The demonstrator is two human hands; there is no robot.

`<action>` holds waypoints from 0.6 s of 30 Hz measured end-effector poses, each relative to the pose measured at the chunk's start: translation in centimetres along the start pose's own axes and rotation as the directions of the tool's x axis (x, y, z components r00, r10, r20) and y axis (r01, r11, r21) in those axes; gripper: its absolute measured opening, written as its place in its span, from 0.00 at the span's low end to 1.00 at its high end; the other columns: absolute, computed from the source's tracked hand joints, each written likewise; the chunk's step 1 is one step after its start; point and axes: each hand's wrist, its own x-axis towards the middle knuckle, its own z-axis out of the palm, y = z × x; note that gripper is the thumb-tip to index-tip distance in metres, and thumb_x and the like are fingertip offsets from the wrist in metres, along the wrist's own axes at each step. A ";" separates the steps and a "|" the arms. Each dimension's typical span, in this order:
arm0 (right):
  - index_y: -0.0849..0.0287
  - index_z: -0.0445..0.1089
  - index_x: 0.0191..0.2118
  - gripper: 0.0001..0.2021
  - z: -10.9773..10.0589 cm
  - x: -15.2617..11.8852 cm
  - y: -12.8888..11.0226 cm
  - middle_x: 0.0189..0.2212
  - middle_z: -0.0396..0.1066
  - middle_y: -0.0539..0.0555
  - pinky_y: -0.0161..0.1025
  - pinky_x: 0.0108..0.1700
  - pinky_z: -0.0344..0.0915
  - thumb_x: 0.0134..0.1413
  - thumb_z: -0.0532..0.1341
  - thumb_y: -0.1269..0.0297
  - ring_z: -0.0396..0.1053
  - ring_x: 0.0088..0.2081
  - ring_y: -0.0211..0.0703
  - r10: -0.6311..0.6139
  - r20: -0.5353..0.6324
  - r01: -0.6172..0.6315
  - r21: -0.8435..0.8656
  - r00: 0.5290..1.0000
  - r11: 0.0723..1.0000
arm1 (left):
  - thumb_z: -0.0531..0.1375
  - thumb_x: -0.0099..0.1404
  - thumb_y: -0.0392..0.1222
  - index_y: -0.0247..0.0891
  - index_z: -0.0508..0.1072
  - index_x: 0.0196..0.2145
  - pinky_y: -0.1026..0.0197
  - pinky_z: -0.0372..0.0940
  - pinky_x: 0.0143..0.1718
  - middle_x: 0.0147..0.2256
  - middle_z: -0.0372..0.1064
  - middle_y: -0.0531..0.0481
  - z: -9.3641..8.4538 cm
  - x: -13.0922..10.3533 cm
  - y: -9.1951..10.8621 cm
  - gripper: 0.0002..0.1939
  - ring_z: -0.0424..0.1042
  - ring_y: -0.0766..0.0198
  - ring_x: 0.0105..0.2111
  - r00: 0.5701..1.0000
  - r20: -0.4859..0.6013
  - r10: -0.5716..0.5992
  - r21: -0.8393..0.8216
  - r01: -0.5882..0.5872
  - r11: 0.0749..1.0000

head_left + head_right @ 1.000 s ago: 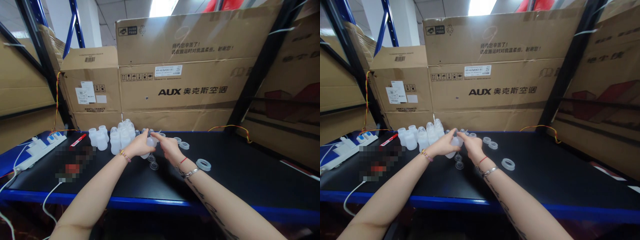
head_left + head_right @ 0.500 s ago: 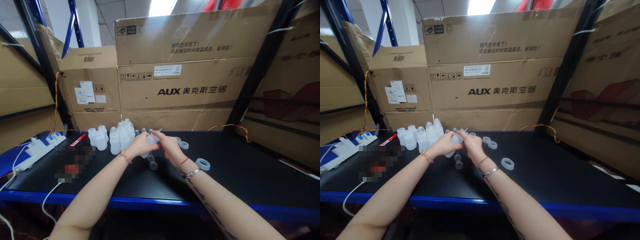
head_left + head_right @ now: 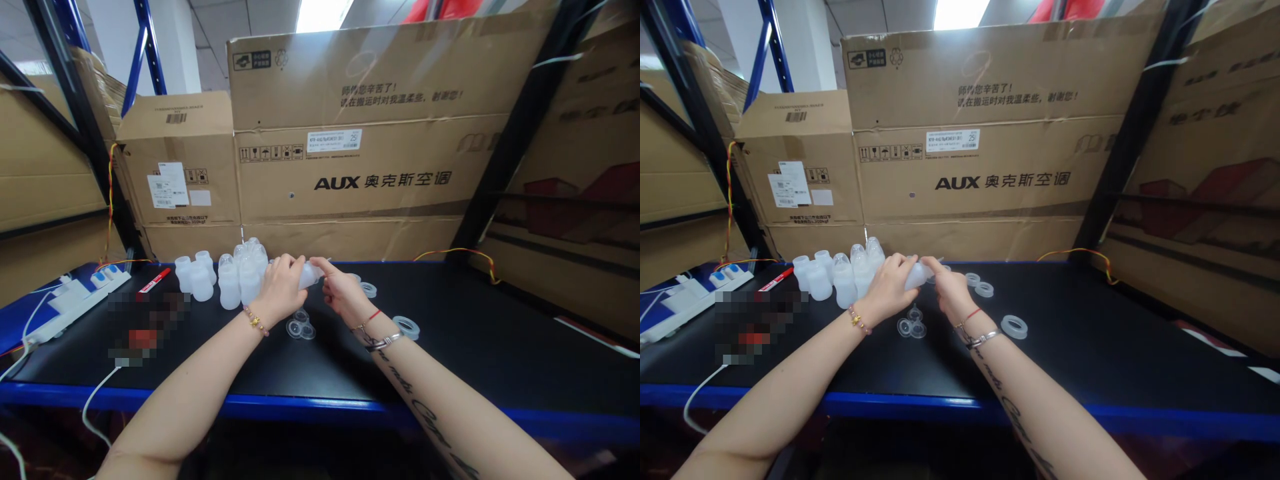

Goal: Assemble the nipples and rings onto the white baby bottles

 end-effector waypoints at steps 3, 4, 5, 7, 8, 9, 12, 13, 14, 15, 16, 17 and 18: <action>0.55 0.58 0.22 0.18 0.0 -0.1 -0.3 0.10 0.45 0.40 0.34 0.14 0.41 0.41 0.69 0.57 0.42 0.14 0.31 0.044 -0.017 -0.044 0.016 0.999 0.999 | 0.64 0.55 0.41 0.34 0.62 0.60 0.49 0.61 0.54 0.51 0.64 0.38 0.4 0.2 -0.3 0.35 0.65 0.51 0.51 0.999 -0.011 -0.035 -0.111 0.034 0.993; 0.55 0.58 0.22 0.18 -0.1 -0.1 -0.5 0.10 0.45 0.39 0.34 0.14 0.41 0.42 0.69 0.57 0.42 0.14 0.31 0.070 -0.015 -0.070 0.026 0.997 0.997 | 0.65 0.55 0.45 0.34 0.63 0.59 0.51 0.62 0.53 0.51 0.65 0.38 0.4 0.4 -0.5 0.36 0.66 0.51 0.51 0.996 0.003 -0.084 -0.214 0.083 0.973; 0.55 0.58 0.22 0.18 -0.2 -0.2 -0.7 0.10 0.44 0.39 0.34 0.14 0.41 0.42 0.69 0.57 0.41 0.13 0.30 0.091 -0.007 -0.090 0.045 0.996 0.995 | 0.65 0.54 0.50 0.33 0.64 0.58 0.52 0.63 0.52 0.50 0.66 0.38 0.3 0.6 -0.7 0.36 0.67 0.52 0.50 0.989 0.045 -0.140 -0.333 0.147 0.931; 0.55 0.56 0.22 0.18 -0.3 -0.4 -1.3 0.09 0.44 0.39 0.33 0.14 0.42 0.45 0.68 0.58 0.40 0.13 0.30 0.107 0.029 -0.109 0.106 0.994 0.988 | 0.62 0.57 0.57 0.32 0.69 0.53 0.56 0.67 0.45 0.46 0.70 0.39 -0.2 1.1 -1.0 0.32 0.71 0.54 0.44 0.946 0.228 -0.229 -0.569 0.320 0.758; 0.55 0.55 0.21 0.18 -0.4 -0.5 -1.7 0.09 0.43 0.39 0.32 0.14 0.42 0.46 0.67 0.58 0.40 0.13 0.29 0.112 0.060 -0.120 0.138 0.992 0.983 | 0.59 0.60 0.58 0.32 0.71 0.50 0.57 0.68 0.40 0.42 0.72 0.40 -0.5 1.3 -1.1 0.29 0.73 0.56 0.40 0.904 0.354 -0.240 -0.656 0.422 0.626; 0.54 0.53 0.21 0.19 -0.5 -0.6 -1.9 0.09 0.42 0.39 0.32 0.15 0.42 0.48 0.65 0.58 0.39 0.13 0.29 0.124 0.095 -0.138 0.160 0.988 0.977 | 0.55 0.63 0.59 0.32 0.72 0.48 0.59 0.68 0.36 0.39 0.74 0.40 -0.8 1.5 -1.1 0.28 0.74 0.58 0.36 0.849 0.481 -0.217 -0.707 0.522 0.476; 0.54 0.49 0.19 0.20 -0.6 -0.7 -2.4 0.08 0.39 0.38 0.32 0.15 0.43 0.52 0.61 0.56 0.37 0.13 0.29 0.179 0.182 -0.209 0.164 0.967 0.964 | 0.54 0.65 0.56 0.32 0.71 0.46 0.64 0.66 0.26 0.34 0.74 0.40 -1.6 1.7 -0.9 0.25 0.73 0.63 0.27 0.722 0.687 -0.087 -0.706 0.691 0.155; 0.54 0.49 0.19 0.20 -0.6 -0.7 -2.4 0.08 0.39 0.38 0.33 0.15 0.42 0.52 0.61 0.56 0.36 0.13 0.29 0.181 0.188 -0.211 0.155 0.965 0.965 | 0.55 0.64 0.55 0.32 0.71 0.45 0.65 0.65 0.25 0.33 0.74 0.41 -1.7 1.7 -0.7 0.23 0.73 0.64 0.26 0.726 0.684 -0.076 -0.710 0.686 0.157; 0.54 0.49 0.19 0.20 -0.5 -0.6 -2.3 0.09 0.39 0.38 0.33 0.15 0.42 0.51 0.61 0.57 0.36 0.13 0.29 0.170 0.176 -0.196 0.145 0.970 0.970 | 0.56 0.63 0.53 0.32 0.72 0.43 0.65 0.65 0.25 0.32 0.74 0.41 -1.7 1.5 -0.5 0.21 0.73 0.64 0.26 0.755 0.649 -0.093 -0.724 0.651 0.228; 0.54 0.50 0.20 0.19 -0.5 -0.4 -2.1 0.09 0.40 0.39 0.33 0.15 0.42 0.51 0.61 0.57 0.37 0.13 0.29 0.150 0.150 -0.170 0.132 0.977 0.976 | 0.57 0.62 0.52 0.32 0.72 0.41 0.64 0.65 0.27 0.32 0.74 0.42 -1.7 1.3 -0.3 0.19 0.73 0.63 0.27 0.803 0.583 -0.126 -0.729 0.585 0.356; 0.54 0.51 0.20 0.18 -0.4 -0.3 -1.9 0.09 0.41 0.39 0.33 0.15 0.42 0.50 0.62 0.58 0.38 0.13 0.29 0.131 0.116 -0.145 0.115 0.984 0.983 | 0.58 0.61 0.50 0.32 0.73 0.40 0.63 0.66 0.29 0.33 0.75 0.43 -1.5 1.1 0.0 0.17 0.73 0.61 0.29 0.858 0.490 -0.156 -0.698 0.493 0.519; 0.54 0.53 0.20 0.17 -0.3 0.0 -1.6 0.09 0.42 0.39 0.33 0.15 0.42 0.49 0.63 0.58 0.38 0.13 0.29 0.118 0.082 -0.125 0.093 0.990 0.988 | 0.58 0.61 0.48 0.33 0.73 0.41 0.60 0.67 0.32 0.34 0.75 0.43 -1.3 0.8 0.2 0.17 0.74 0.59 0.31 0.908 0.386 -0.165 -0.620 0.387 0.682; 0.55 0.54 0.21 0.17 -0.3 0.2 -1.4 0.10 0.43 0.39 0.33 0.15 0.42 0.48 0.63 0.58 0.39 0.13 0.29 0.110 0.055 -0.113 0.068 0.992 0.991 | 0.58 0.61 0.47 0.34 0.73 0.44 0.58 0.67 0.37 0.38 0.75 0.43 -1.1 0.5 0.5 0.18 0.74 0.56 0.35 0.946 0.288 -0.152 -0.504 0.285 0.816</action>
